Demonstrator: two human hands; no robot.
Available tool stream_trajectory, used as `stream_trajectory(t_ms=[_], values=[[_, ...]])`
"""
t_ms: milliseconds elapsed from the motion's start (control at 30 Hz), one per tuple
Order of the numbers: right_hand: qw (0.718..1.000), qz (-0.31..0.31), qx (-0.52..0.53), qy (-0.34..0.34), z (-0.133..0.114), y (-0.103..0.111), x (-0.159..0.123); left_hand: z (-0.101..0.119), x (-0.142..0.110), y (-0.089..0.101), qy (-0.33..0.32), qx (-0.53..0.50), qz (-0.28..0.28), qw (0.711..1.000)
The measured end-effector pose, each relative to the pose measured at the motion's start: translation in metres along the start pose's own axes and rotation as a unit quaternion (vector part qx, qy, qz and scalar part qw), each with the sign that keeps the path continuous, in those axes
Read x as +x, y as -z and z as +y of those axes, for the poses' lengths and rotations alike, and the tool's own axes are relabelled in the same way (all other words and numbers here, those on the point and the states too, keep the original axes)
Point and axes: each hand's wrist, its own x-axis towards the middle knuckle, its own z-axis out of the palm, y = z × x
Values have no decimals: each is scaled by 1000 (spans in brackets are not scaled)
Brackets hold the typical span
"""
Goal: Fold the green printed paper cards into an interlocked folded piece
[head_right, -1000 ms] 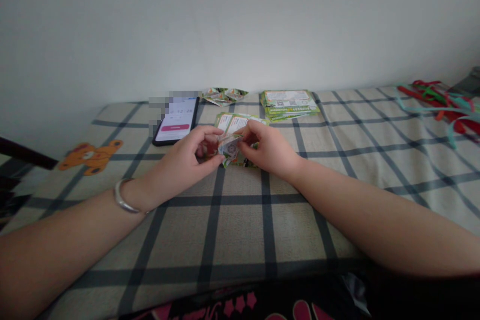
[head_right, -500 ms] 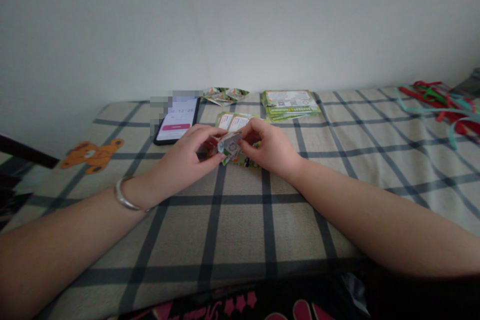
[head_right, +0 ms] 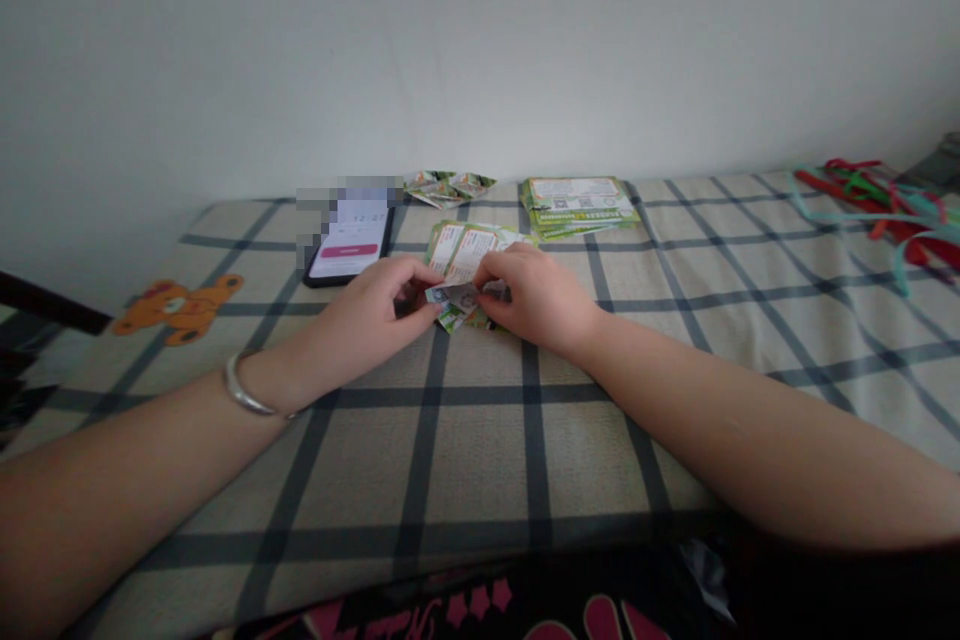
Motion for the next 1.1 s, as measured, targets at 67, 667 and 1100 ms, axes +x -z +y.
stream_trajectory(t_ms=[67,667,1100], values=[[1000,-7,-16,21,2,1,0,0,0,0,8,13,0,1000],[998,17,52,0,3,-2,3,8,-2,6,49,128,-31,990],[990,-28,-19,136,6,3,3,6,-3,8,19,85,-20,996]])
